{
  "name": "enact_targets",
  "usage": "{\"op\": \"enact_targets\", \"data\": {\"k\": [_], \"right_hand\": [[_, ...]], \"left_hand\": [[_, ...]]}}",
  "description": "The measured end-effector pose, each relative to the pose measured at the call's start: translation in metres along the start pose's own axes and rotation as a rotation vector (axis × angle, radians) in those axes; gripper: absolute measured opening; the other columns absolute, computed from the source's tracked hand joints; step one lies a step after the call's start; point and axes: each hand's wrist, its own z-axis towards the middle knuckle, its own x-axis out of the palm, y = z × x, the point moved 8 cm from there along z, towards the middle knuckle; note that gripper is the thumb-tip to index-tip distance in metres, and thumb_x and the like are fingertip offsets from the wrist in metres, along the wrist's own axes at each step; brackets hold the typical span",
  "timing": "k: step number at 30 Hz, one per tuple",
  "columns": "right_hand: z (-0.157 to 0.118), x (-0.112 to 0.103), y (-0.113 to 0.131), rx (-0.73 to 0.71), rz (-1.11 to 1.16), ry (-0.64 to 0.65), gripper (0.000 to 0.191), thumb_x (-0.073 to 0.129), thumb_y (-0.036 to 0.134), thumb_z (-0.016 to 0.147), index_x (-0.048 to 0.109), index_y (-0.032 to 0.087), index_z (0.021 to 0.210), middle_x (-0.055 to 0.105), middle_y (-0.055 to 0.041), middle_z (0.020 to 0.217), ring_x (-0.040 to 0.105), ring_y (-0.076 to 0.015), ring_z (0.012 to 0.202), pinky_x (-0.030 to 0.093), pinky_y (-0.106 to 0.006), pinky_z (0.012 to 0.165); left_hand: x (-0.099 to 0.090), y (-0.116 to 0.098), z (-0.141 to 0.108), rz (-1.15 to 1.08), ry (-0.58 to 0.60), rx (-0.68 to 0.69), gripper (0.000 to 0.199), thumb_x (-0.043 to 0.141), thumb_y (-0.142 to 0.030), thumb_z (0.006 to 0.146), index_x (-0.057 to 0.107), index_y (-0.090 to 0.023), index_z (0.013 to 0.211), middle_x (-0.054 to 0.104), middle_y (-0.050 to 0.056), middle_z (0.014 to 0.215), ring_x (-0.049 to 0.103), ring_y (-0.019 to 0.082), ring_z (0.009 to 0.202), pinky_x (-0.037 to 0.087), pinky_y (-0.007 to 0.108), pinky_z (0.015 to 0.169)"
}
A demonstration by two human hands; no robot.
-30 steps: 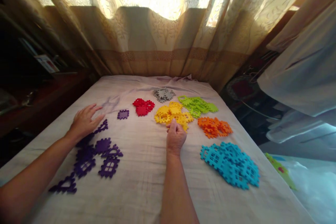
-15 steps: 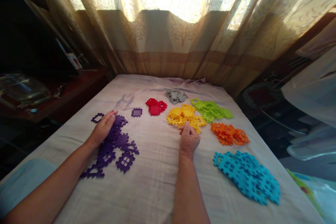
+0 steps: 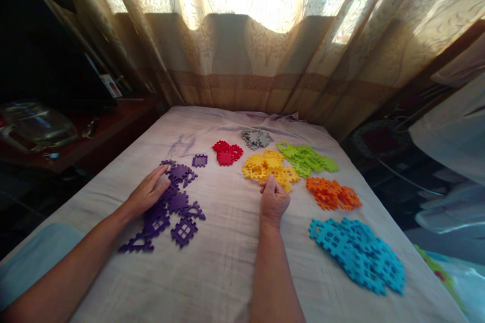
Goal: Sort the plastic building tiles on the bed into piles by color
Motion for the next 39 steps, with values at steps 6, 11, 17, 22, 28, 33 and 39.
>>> {"op": "enact_targets", "data": {"k": [6, 11, 17, 22, 28, 33, 39], "right_hand": [[0.000, 0.001, 0.000, -0.025, -0.032, 0.010, 0.059, 0.049, 0.070, 0.082, 0.061, 0.019, 0.054, 0.051, 0.0017, 0.042, 0.047, -0.0132, 0.044, 0.039, -0.027, 0.049], [0.000, 0.001, 0.001, -0.041, -0.051, 0.010, 0.059, 0.048, 0.069, 0.083, 0.062, 0.019, 0.055, 0.050, 0.0019, 0.043, 0.048, -0.0133, 0.044, 0.039, -0.027, 0.049], [0.001, 0.000, -0.001, -0.027, -0.040, 0.011, 0.059, 0.049, 0.071, 0.082, 0.061, 0.019, 0.054, 0.051, 0.0018, 0.043, 0.047, -0.0130, 0.044, 0.039, -0.027, 0.049], [0.000, 0.002, 0.002, -0.051, -0.056, 0.018, 0.059, 0.048, 0.069, 0.082, 0.061, 0.019, 0.054, 0.051, 0.0018, 0.043, 0.047, -0.0131, 0.045, 0.039, -0.027, 0.050], [-0.001, 0.000, 0.005, -0.019, -0.021, 0.000, 0.057, 0.052, 0.069, 0.080, 0.061, 0.020, 0.053, 0.050, 0.0019, 0.042, 0.046, -0.0132, 0.044, 0.040, -0.028, 0.052], [0.000, -0.001, 0.004, -0.016, -0.003, -0.005, 0.055, 0.053, 0.067, 0.081, 0.062, 0.020, 0.053, 0.050, 0.0023, 0.043, 0.046, -0.0131, 0.044, 0.040, -0.028, 0.052], [0.000, -0.001, 0.004, 0.002, 0.023, -0.008, 0.056, 0.054, 0.069, 0.079, 0.061, 0.020, 0.053, 0.050, 0.0024, 0.042, 0.046, -0.0131, 0.044, 0.039, -0.028, 0.051]], "left_hand": [[0.005, -0.044, -0.082, 0.076, 0.106, 0.362, 0.095, 0.061, -0.071, 0.075, 0.029, -0.031, 0.154, 0.027, 0.015, 0.161, 0.025, 0.039, 0.148, 0.024, 0.062, 0.115], [0.009, -0.055, -0.086, 0.146, 0.059, 0.370, 0.086, 0.060, -0.068, 0.079, 0.035, -0.028, 0.152, 0.032, 0.016, 0.159, 0.030, 0.036, 0.146, 0.021, 0.063, 0.116], [-0.003, -0.079, -0.061, 0.146, -0.069, 0.384, 0.062, 0.062, -0.054, 0.085, 0.053, -0.027, 0.140, 0.046, 0.014, 0.152, 0.037, 0.035, 0.143, 0.021, 0.063, 0.117], [0.002, -0.114, -0.082, 0.109, -0.069, 0.533, 0.050, 0.068, -0.051, 0.081, 0.065, -0.027, 0.125, 0.056, 0.012, 0.143, 0.041, 0.035, 0.140, 0.015, 0.064, 0.119], [0.005, -0.125, -0.091, 0.065, -0.134, 0.559, 0.026, 0.060, -0.037, 0.091, 0.070, -0.028, 0.113, 0.065, 0.007, 0.132, 0.049, 0.029, 0.133, 0.023, 0.060, 0.117], [0.005, -0.145, -0.095, -0.002, -0.176, 0.644, 0.018, 0.055, -0.028, 0.095, 0.071, -0.028, 0.104, 0.075, 0.001, 0.103, 0.065, 0.018, 0.103, 0.037, 0.042, 0.110], [0.029, -0.187, -0.077, -0.004, -0.166, 0.721, 0.014, 0.057, -0.023, 0.094, 0.070, -0.024, 0.099, 0.073, 0.002, 0.097, 0.063, 0.017, 0.091, 0.045, 0.037, 0.096]]}}
